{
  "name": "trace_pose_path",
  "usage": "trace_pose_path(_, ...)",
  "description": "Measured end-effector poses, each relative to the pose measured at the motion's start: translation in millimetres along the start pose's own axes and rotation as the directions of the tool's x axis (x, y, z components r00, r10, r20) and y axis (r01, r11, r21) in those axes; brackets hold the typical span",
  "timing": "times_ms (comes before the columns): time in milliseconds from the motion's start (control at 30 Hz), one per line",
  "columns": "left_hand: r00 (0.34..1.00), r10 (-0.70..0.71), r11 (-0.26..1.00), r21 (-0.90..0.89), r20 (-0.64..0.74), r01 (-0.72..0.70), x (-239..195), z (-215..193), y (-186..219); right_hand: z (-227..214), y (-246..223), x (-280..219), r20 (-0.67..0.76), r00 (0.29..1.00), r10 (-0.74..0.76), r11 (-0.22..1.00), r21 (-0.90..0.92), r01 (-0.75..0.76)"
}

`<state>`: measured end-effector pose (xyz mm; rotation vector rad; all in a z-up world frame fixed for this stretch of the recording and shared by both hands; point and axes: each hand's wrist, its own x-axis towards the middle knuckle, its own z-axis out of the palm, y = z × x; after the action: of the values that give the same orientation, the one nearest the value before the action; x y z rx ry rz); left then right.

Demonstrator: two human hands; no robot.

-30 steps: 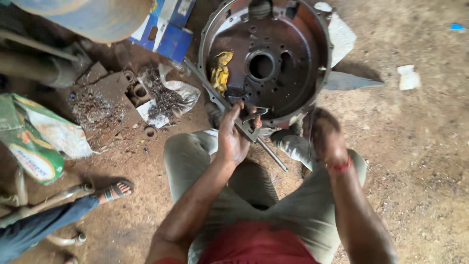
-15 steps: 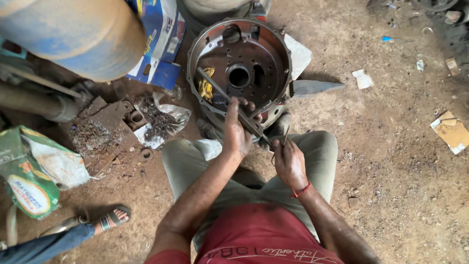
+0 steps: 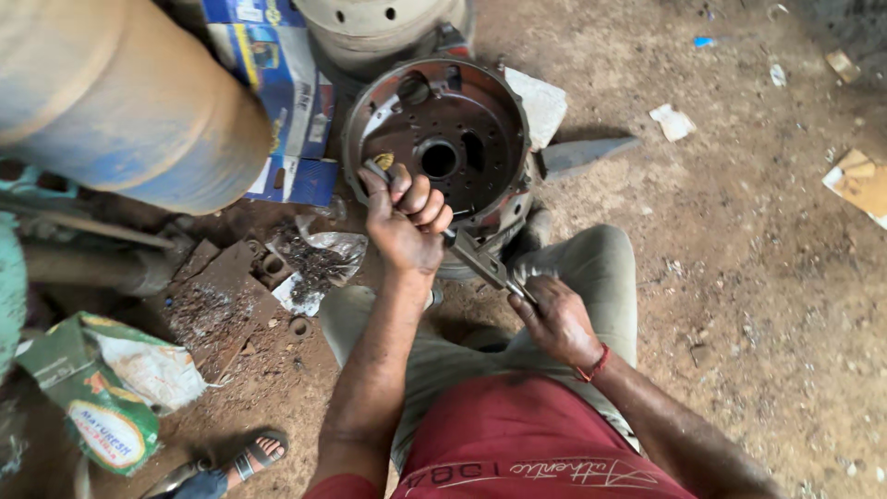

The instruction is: The person sits on the ground and uses a metal rod and a small tool to scrape and clean the inner surface of a large circular metal part. They repeatedly scrape the surface and occasionally adjust their grip on the tools.

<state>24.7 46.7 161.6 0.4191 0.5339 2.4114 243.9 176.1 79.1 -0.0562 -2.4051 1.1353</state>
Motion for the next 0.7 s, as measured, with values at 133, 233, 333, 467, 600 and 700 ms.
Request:
trace_pose_path(133,0.956,-0.184,0.982,-0.006,0.227,0.19,8,24,-9,-3,0,-6,0.12,0.981,0.15,0.976,0.142,-0.166)
trace_pose_path(233,0.968,-0.234,0.894,0.413,0.094,0.176,2,38,-38,-18,2,-1,-0.037,0.996,0.079,0.993,0.089,-0.075)
trace_pose_path(333,0.92,-0.39,0.795,0.518,0.039,0.315,-8,38,-65,-35,10,2,-0.135,0.99,-0.029,0.999,-0.032,0.025)
trace_pose_path(467,0.907,-0.419,0.758,0.539,-0.029,0.367,-17,35,-93,-58,7,-18,-0.138,0.98,0.141,0.984,-0.085,-0.154)
trace_pose_path(600,0.9,-0.412,0.706,0.675,0.143,0.215,-20,55,-110,-93,-3,-38,-0.365,0.86,0.356,0.929,0.041,-0.368)
trace_pose_path(700,0.877,-0.339,0.441,0.881,0.341,-0.172,-22,75,-118,-124,-15,-51,-0.387,0.724,0.571,0.785,-0.001,-0.619)
